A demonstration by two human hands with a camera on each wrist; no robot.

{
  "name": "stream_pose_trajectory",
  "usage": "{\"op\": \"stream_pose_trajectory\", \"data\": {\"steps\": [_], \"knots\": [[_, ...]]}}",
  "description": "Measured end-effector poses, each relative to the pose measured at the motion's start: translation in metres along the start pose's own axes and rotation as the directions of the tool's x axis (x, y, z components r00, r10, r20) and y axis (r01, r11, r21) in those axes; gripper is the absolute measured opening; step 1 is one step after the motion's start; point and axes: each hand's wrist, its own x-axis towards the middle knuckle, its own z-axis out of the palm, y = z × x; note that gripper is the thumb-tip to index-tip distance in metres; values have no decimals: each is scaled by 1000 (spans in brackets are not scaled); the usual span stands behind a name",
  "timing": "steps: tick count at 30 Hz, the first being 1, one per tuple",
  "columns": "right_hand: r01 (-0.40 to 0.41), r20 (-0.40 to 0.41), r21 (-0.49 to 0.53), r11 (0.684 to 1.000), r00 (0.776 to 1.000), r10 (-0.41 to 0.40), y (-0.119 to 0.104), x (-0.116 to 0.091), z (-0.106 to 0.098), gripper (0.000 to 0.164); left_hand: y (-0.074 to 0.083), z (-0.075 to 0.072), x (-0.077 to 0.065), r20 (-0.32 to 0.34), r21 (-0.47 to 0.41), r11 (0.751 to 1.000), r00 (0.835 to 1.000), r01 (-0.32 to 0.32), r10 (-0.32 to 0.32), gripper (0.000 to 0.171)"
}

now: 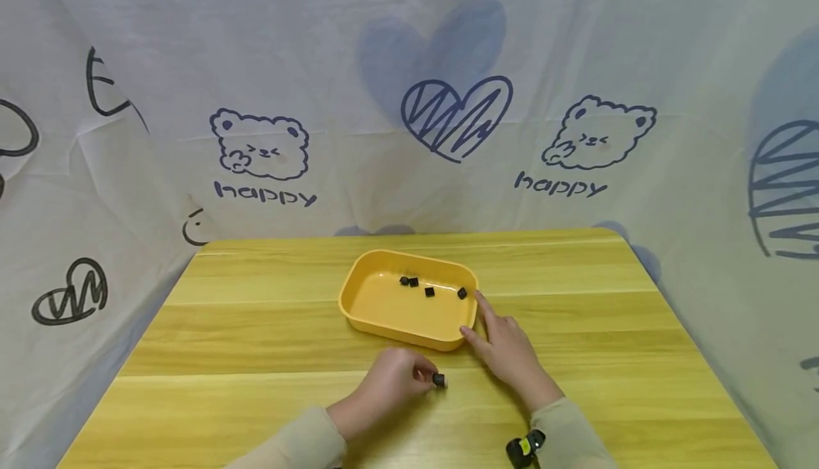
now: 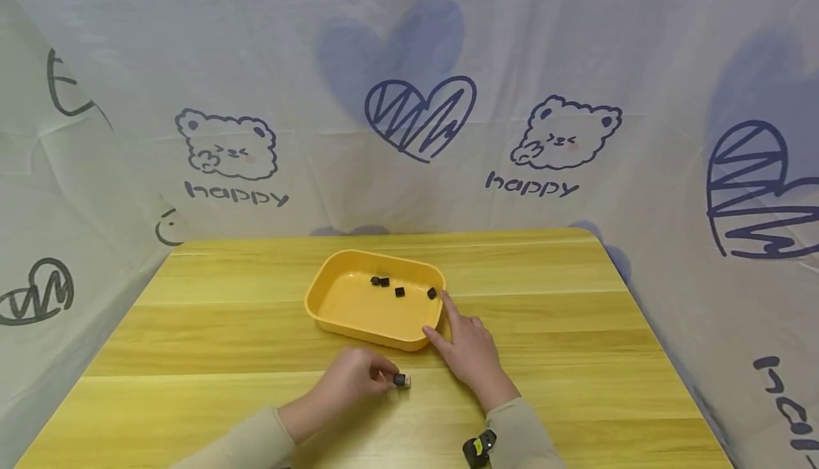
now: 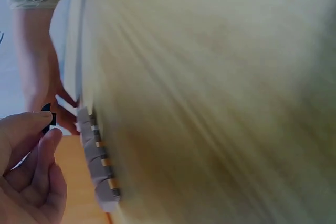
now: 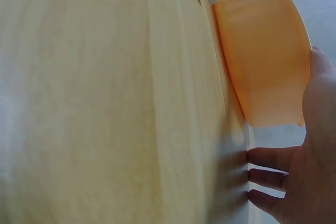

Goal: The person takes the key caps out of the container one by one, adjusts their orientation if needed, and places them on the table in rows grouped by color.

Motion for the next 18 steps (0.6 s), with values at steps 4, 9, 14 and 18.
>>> {"op": "stream_pose_trajectory", "data": {"steps": [4,9,14,18], "knots": [[-2,-1,-1,1000,1000,2,0,0,0,80,0,6,-3,-4,131,991,1000,-10,11,11],[-1,0,-1,1000,1000,1,0,0,0,81,0,13,-3,9,236,972,1000,-25,24,14],[-14,8,3,1000,1000,14,1,1,-1,79,2,16,-2,44,283,958,998,-44,33,15],[-16,9,2,1000,1000,16,1,1,-1,79,4,17,-2,58,317,947,997,-62,46,17]]}}
